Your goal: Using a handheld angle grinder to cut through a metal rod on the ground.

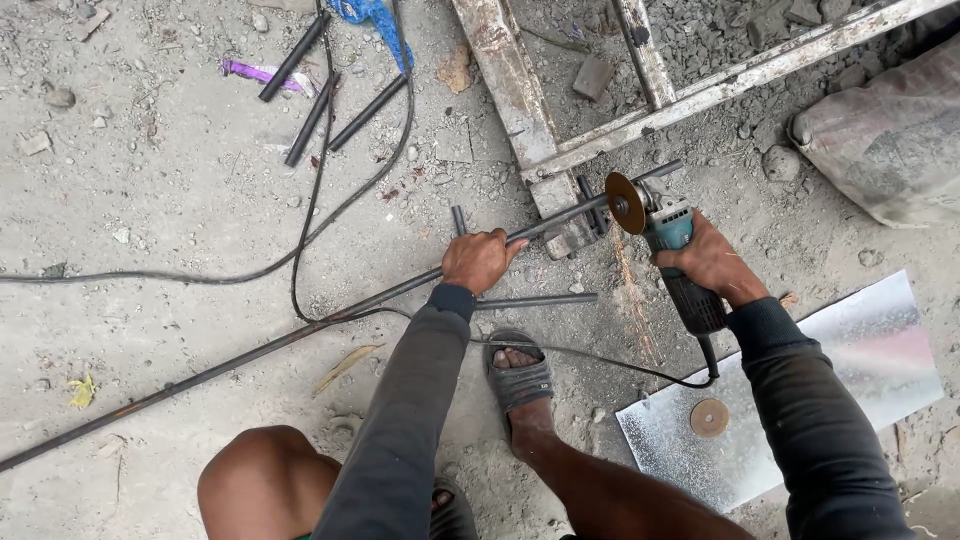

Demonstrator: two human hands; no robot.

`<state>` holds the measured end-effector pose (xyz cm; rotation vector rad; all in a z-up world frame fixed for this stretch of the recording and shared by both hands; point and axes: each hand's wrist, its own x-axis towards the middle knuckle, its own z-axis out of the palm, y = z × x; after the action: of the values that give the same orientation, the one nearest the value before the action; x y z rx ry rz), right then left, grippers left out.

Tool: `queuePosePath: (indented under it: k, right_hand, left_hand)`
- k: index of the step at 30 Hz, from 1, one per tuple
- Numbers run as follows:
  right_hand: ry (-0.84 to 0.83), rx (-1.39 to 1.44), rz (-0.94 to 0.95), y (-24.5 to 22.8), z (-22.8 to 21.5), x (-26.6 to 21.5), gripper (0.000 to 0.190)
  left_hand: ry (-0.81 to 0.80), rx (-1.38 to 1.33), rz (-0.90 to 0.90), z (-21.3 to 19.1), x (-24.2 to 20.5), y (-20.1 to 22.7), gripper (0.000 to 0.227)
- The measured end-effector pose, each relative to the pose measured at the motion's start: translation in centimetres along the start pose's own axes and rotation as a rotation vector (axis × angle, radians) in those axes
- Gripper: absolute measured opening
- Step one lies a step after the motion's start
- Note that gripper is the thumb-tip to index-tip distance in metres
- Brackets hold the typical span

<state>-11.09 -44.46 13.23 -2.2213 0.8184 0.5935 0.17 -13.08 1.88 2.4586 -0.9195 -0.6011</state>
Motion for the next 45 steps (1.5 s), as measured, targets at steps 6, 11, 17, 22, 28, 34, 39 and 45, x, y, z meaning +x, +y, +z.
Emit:
queuePosePath:
  k: [6,11,17,22,28,34,39,45]
  right_hand:
    - [0.013,-0.004,0.003,0.8,0.4,-0.2,0.071]
    - [0.012,0.005,0.005,0.6,0.5,-0.6,0.069]
    - [0.014,-0.004,-0.015,1.2,0.3,0.1,0.068]
    - [0.029,0.024,-0.006,0.1,0.1,-0.7,0.067]
    - [0.020,0.057,-0.018,-0.5,0.1,-0.9,0.067]
    - [0.013,0.042,-0.011,-0.2,0.0,-0.5,0.067]
    - [0.027,0.022,-0.003,0.3,0.0,0.2,0.066]
    - [0.026,0.001,-0.010,-0.5,0.4,-0.4,0.065]
  left_hand:
    - [0.009,0.003,0.001,-0.3,-0.1,0.1,0.058]
    - [0.002,0.001,-0.002,-0.7,-0.3,0.4,0.058]
    - [0.005,0.011,-0.004,-1.0,-0.2,0.4,0.058]
    - [0.002,-0.001,-0.013,-1.0,-0.4,0.5,0.057]
    - [-0.003,0.010,-0.013,-1.0,-0.3,0.5,0.059]
    - [0.000,0.016,-0.010,-0.8,-0.3,0.4,0.059]
    - [-0.001,-0.002,-0.017,-1.0,-0.4,0.4,0.059]
    - [-0.010,0.012,-0.017,-1.4,-0.4,0.6,0.060]
